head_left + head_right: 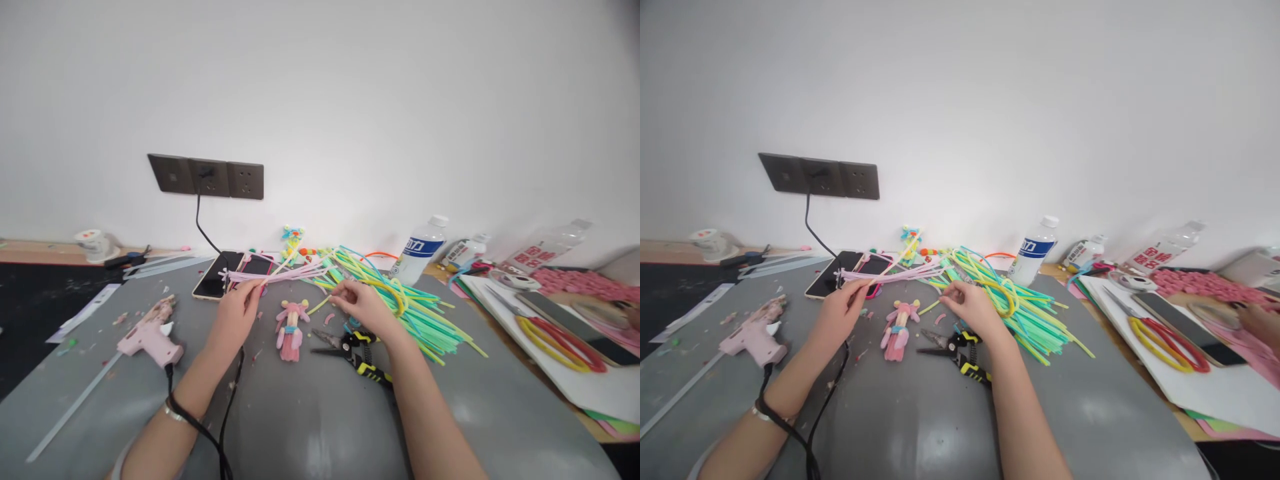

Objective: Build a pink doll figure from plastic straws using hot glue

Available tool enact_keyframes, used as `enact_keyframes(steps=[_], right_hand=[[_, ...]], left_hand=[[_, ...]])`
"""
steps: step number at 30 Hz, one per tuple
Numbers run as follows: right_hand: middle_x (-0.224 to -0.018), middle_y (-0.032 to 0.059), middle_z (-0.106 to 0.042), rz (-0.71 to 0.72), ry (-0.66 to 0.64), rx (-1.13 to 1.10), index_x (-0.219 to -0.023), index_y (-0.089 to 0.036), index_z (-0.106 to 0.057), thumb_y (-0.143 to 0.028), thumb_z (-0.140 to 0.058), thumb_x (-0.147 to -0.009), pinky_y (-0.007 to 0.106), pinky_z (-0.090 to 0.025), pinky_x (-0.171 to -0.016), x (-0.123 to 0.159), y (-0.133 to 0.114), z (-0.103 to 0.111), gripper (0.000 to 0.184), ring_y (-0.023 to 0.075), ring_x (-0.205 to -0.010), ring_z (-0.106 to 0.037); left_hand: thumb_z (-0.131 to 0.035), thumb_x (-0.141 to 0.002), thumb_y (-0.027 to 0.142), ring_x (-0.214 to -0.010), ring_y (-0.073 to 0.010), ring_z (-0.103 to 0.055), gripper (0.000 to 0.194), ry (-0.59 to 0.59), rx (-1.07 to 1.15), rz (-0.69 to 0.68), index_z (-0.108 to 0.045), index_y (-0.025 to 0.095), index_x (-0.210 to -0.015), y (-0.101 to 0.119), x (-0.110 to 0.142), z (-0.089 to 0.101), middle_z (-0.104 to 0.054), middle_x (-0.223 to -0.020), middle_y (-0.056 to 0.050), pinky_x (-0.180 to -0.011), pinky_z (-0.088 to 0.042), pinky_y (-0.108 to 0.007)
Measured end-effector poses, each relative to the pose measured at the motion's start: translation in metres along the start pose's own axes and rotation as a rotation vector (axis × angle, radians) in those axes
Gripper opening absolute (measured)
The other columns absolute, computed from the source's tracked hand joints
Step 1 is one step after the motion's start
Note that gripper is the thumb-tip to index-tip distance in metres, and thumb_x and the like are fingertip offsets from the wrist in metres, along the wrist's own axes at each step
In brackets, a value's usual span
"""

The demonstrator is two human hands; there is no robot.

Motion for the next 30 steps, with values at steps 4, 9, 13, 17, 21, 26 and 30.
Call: enact_keyframes(steps=[4, 9, 13, 17, 21, 26, 30], right_hand=[[-0.060, -0.0046, -0.053, -0.119, -0.033, 0.265, -0.078, -0.020, -0.063, -0.035, -0.070, -0.078, 0.025, -0.031, -0.052, 0.004, 0.012, 0.003, 0.016, 0.0131, -0.055, -0.049], [-0.066, -0.0007, -0.061, -0.189, -0.057, 0.387, -0.073, -0.020, -0.063, -0.013, -0.061, -0.079, 0.024, -0.032, -0.056, 0.006, 0.007, -0.003, 0.009, 0.0139, -0.062, -0.056], [-0.073, 0.0006, -0.064, -0.204, -0.019, 0.401, -0.080, -0.019, -0.062, -0.015, -0.064, -0.079, 0.023, -0.034, -0.058, 0.006, 0.008, 0.000, 0.005, 0.0150, -0.068, -0.058], [-0.073, 0.0015, -0.064, -0.252, 0.024, 0.432, -0.079, -0.019, -0.062, -0.010, -0.065, -0.076, 0.024, -0.033, -0.058, 0.007, 0.014, 0.001, 0.010, 0.0158, -0.068, -0.058], [-0.070, 0.0036, -0.065, -0.288, 0.070, 0.451, -0.071, -0.019, -0.061, -0.009, -0.064, -0.075, 0.026, -0.033, -0.057, 0.008, 0.021, -0.002, 0.012, 0.0175, -0.066, -0.059], [-0.065, 0.0027, -0.064, -0.259, 0.102, 0.398, -0.064, -0.020, -0.058, -0.013, -0.061, -0.076, 0.026, -0.036, -0.055, 0.007, 0.018, 0.000, 0.014, 0.0163, -0.060, -0.058], [-0.068, 0.0010, -0.066, 0.012, 0.154, 0.068, -0.079, -0.020, -0.060, -0.025, -0.056, -0.085, 0.027, -0.044, -0.061, 0.006, -0.010, 0.002, 0.009, 0.0165, -0.063, -0.060]], left_hand=[[-0.051, -0.090, 0.023, -0.091, -0.0234, -0.067, 0.028, 0.056, -0.056, -0.030, -0.068, 0.018, -0.111, -0.006, -0.001, -0.002, -0.070, -0.107, -0.010, -0.082, -0.052, -0.035], [-0.050, -0.090, 0.019, -0.087, -0.0192, -0.066, 0.021, 0.145, 0.056, -0.119, -0.067, 0.018, -0.103, 0.008, -0.001, 0.003, -0.069, -0.097, -0.007, -0.083, -0.053, -0.032], [-0.052, -0.090, 0.021, -0.081, -0.0172, -0.065, 0.016, 0.085, 0.100, -0.124, -0.067, 0.019, -0.096, 0.016, 0.001, 0.001, -0.071, -0.090, -0.004, -0.078, -0.053, -0.029], [-0.052, -0.089, 0.021, -0.071, -0.0146, -0.063, 0.016, 0.043, 0.125, -0.092, -0.067, 0.020, -0.094, 0.015, 0.003, -0.002, -0.072, -0.087, -0.002, -0.070, -0.051, -0.026], [-0.052, -0.089, 0.020, -0.067, -0.0135, -0.061, 0.016, 0.028, 0.120, -0.066, -0.068, 0.020, -0.094, 0.012, 0.003, -0.004, -0.071, -0.082, -0.001, -0.066, -0.049, -0.024], [-0.052, -0.088, 0.021, -0.064, -0.0131, -0.059, 0.017, 0.001, 0.141, -0.041, -0.067, 0.020, -0.093, 0.012, 0.003, -0.005, -0.071, -0.082, -0.001, -0.061, -0.046, -0.023], [-0.054, -0.089, 0.025, -0.068, -0.0140, -0.061, 0.015, -0.060, 0.183, -0.040, -0.067, 0.020, -0.094, 0.018, 0.004, -0.006, -0.071, -0.083, -0.001, -0.059, -0.045, -0.023]])
Point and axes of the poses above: each hand's wrist, its own x-axis away from the middle knuckle, its own z-axis out of the back of the hand, y = z × x, the point moved 4 cm from there along -x, towards the middle knuckle
